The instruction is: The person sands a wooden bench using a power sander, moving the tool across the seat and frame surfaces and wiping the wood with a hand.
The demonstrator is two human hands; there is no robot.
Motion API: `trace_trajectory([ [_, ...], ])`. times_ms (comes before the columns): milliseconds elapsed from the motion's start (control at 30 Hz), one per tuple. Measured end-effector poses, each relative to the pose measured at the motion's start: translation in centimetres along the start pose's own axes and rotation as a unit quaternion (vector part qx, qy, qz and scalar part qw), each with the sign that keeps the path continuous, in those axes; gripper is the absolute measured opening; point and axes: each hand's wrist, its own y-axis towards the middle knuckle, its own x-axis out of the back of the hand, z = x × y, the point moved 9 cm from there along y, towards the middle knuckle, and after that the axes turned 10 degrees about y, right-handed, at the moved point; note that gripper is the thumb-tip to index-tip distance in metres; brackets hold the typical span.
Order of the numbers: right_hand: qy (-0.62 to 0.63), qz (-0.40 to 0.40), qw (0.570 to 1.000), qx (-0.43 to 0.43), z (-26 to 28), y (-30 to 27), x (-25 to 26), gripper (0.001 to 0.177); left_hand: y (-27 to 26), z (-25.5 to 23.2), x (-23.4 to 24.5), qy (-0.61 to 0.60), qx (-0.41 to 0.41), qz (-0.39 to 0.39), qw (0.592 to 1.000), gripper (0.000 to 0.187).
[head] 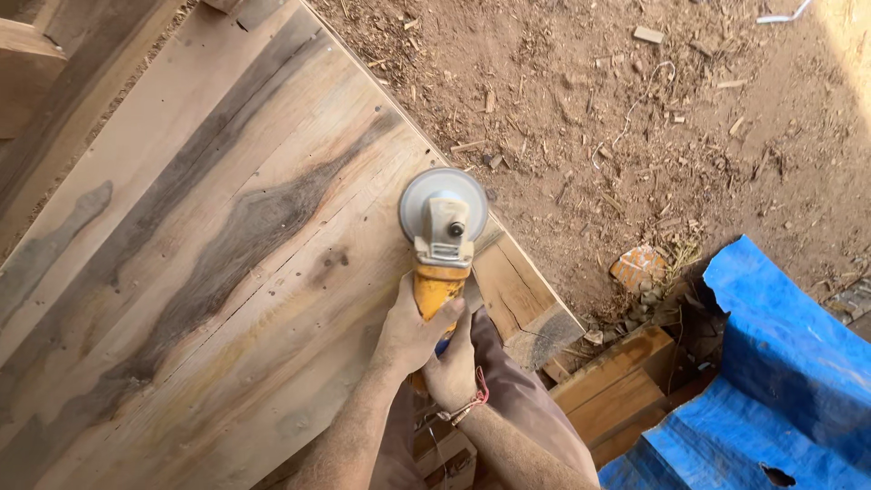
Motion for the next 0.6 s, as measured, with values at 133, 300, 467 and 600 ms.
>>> trace_trajectory([
  [133, -0.038, 0.081, 0.996, -0.018, 0.3, -2.3, -1.1, 0.085, -1.6, 4.0, -0.5, -0.136, -0.029, -0.038, 0.99, 0.084],
  [300, -0.095, 0.077, 0.983, -0.139, -2.1, -1.0, -1.6, 0.086, -0.9, 3.6, 0.8, -0.172, -0.116, -0.091, 0.974, 0.073],
  [467, -0.053, 0.035, 0.998, -0.002, -2.4, -0.8, 0.7, 0.085, -0.8, 2.3, -1.0, -0.053, -0.008, -0.037, 0.998, 0.085],
  [600, -0.069, 0.089, 0.993, 0.022, -3.7, -3.6, 0.5, 0.085, -2.8, 5.1, -2.1, -0.074, -0.012, -0.04, 0.996, 0.089],
])
